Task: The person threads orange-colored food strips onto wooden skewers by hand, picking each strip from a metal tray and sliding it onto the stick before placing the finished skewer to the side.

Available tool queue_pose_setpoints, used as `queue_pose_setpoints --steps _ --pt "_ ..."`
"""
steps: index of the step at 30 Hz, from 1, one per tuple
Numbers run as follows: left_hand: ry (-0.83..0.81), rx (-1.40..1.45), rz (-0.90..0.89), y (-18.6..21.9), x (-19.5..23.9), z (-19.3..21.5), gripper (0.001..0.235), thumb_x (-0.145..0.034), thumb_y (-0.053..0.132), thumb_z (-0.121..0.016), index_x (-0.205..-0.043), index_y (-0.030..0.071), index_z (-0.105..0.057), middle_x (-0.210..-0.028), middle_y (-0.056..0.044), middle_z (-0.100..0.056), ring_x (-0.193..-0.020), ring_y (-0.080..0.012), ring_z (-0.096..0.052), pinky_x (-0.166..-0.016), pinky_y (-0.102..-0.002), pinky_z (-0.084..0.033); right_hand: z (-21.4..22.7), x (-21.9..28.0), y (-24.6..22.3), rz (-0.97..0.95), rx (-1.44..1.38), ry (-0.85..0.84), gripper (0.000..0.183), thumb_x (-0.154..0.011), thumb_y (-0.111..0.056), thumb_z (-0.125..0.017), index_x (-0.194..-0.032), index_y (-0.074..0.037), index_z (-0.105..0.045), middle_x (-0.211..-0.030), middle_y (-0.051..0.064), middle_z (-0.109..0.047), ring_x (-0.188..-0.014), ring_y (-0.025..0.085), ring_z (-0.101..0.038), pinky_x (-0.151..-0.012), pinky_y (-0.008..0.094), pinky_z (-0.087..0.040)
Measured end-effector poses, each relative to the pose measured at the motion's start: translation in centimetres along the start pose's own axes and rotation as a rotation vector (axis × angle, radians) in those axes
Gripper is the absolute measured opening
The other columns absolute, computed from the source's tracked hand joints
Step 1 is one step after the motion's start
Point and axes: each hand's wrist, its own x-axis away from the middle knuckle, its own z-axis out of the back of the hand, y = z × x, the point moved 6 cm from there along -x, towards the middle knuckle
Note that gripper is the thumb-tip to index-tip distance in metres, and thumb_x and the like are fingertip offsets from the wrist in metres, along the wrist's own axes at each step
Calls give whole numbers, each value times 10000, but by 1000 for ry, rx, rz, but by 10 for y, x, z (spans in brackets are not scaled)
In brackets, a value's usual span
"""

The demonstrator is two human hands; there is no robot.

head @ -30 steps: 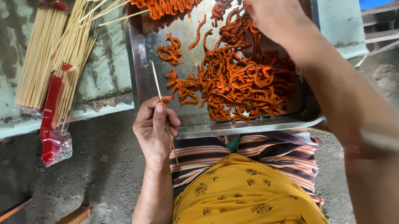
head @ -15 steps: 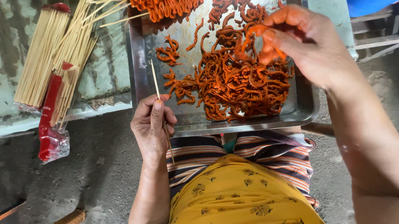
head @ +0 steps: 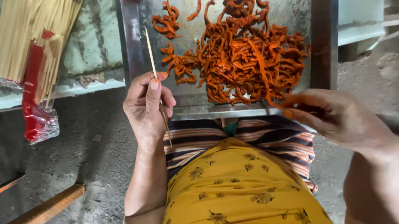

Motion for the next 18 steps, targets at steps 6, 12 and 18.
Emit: queue_pose_setpoints --steps 6,12,18 --pt "-13 15 4 0 2 -1 205 -1113 181 -611 -1169 -7 -671 -805 -68 -655 -566 -72 -527 -479 -207 -381 14 36 -8 -181 257 127 411 -894 -133 -716 -1304 -107 -696 -876 81 -703 -629 132 -599 -490 279 -495" --pt "-27 10 -13 0 3 -1 187 -1118 163 -600 -1169 -5 -662 -765 -68 -637 -573 -73 -530 -474 -202 -383 25 78 -7 -299 283 225 333 -949 -122 -682 -1279 -97 -710 -783 47 -656 -583 103 -551 -473 273 -435" --pt "-25 8 6 -1 3 -1 195 -1120 175 -603 -1172 -2 -666 -735 -63 -629 -562 -72 -521 -477 -202 -377 21 93 2 -301 68 258 322 -957 -115 -677 -1276 -89 -706 -817 55 -669 -623 116 -576 -511 278 -458"
